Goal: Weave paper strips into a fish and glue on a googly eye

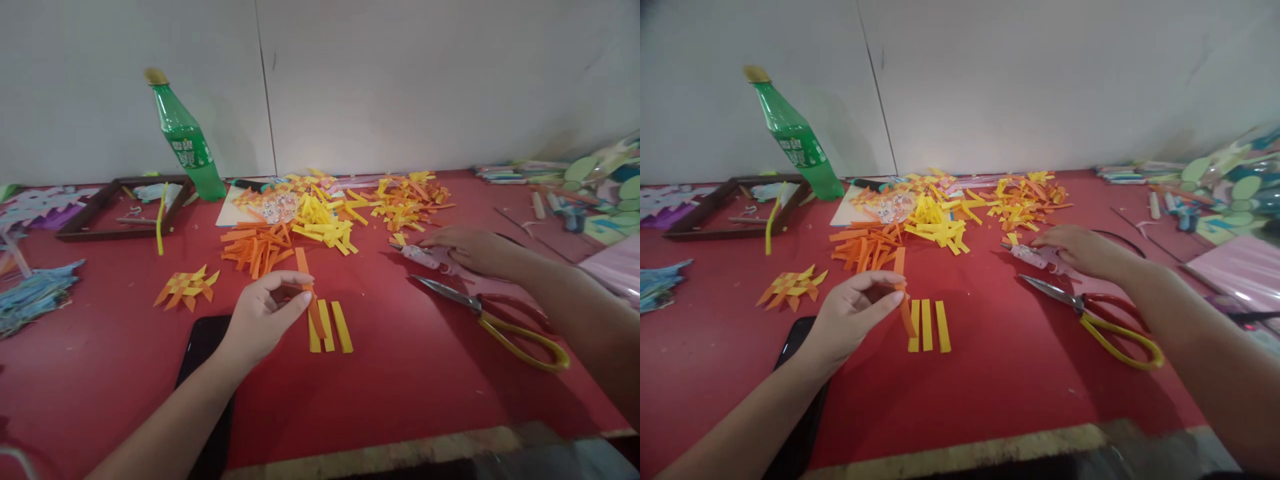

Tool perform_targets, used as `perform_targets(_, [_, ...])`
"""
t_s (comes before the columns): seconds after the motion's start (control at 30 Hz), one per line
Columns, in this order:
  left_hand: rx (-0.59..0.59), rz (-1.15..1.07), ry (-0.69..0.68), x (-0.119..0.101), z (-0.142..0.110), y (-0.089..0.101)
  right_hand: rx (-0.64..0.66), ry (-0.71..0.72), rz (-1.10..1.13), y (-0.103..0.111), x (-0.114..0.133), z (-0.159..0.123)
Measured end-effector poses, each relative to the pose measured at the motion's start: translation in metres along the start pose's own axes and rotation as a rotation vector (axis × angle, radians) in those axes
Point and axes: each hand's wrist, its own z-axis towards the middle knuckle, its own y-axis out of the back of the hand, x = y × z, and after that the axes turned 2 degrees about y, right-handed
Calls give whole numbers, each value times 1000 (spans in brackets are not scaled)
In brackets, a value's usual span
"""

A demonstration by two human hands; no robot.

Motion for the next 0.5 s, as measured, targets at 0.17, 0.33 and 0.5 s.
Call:
perform_targets(0.17, [1,4,18,0,1,-1,-157,-44,25,23,22,-6])
perform_targets(0.33, [2,11,17,3,2,0,-371,69,399,28,85,-19])
perform_targets(0.5, [3,60,10,2,-1,-2,-351,159,492,-2,138,-22])
